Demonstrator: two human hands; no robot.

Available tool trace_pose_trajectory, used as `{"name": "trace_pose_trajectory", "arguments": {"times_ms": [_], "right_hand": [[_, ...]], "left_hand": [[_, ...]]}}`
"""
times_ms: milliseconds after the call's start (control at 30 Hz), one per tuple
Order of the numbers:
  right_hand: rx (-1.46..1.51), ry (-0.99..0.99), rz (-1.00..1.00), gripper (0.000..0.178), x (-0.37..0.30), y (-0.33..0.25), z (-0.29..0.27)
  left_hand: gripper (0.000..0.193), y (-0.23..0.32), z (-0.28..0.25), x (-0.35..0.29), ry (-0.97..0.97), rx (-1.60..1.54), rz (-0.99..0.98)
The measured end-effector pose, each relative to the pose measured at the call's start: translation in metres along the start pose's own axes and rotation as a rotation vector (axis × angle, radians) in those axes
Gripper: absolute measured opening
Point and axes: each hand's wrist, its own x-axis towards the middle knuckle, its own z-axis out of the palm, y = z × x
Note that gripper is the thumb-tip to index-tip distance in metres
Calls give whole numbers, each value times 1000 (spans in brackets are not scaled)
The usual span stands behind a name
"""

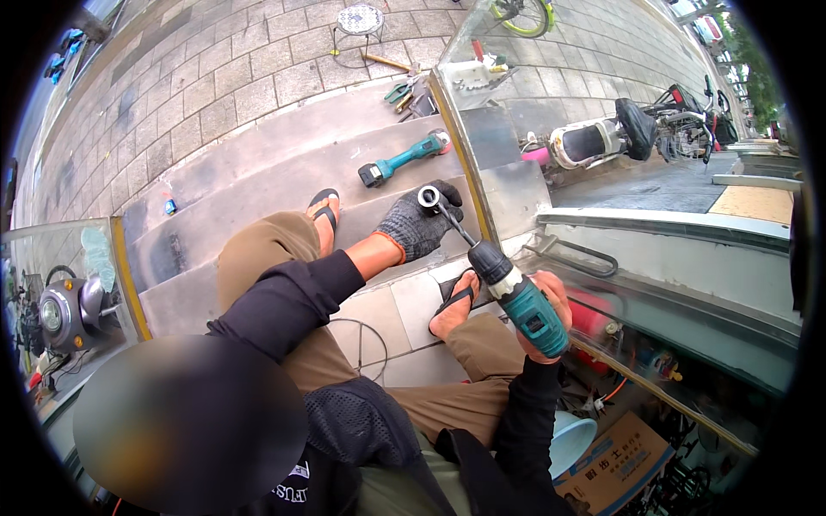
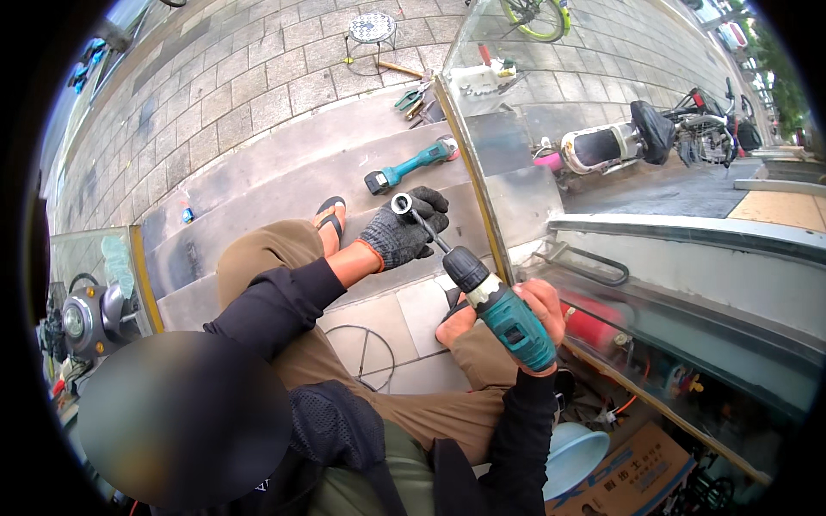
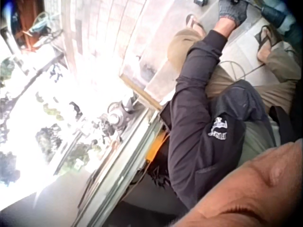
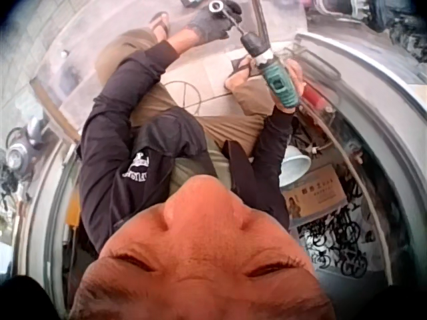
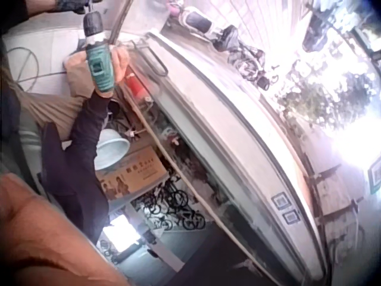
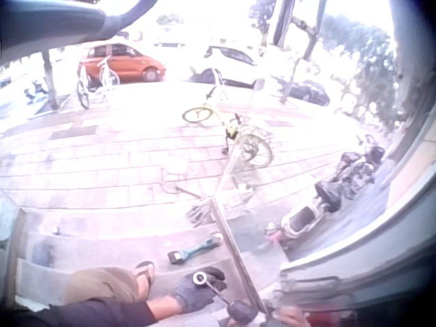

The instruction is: The person sits on the ground and uses a cordless drill to make holes in a metal frame. They hold the drill with both hands, drill into the frame, and then remove the drill bit to inspect it before reattaching it.

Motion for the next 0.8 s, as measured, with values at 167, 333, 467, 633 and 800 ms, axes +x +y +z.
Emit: {"name": "trace_pose_trajectory", "arguments": {"times_ms": [167,333,467,633,800], "right_hand": [[739,-89,745,40,-29,-7,11],[1494,-32,1026,39,-16,4,10],[1549,-85,992,39,-26,25,13],[1450,-119,820,37,-19,25,7],[1527,-130,885,40,-16,26,14]], "left_hand": [[31,22,-14,-4,-78,224,-254],[33,73,-37,-3,-83,382,-190],[29,69,-32,-13,-59,290,-108],[16,82,-37,-19,9,289,191],[14,87,-41,-26,-6,414,144]]}}
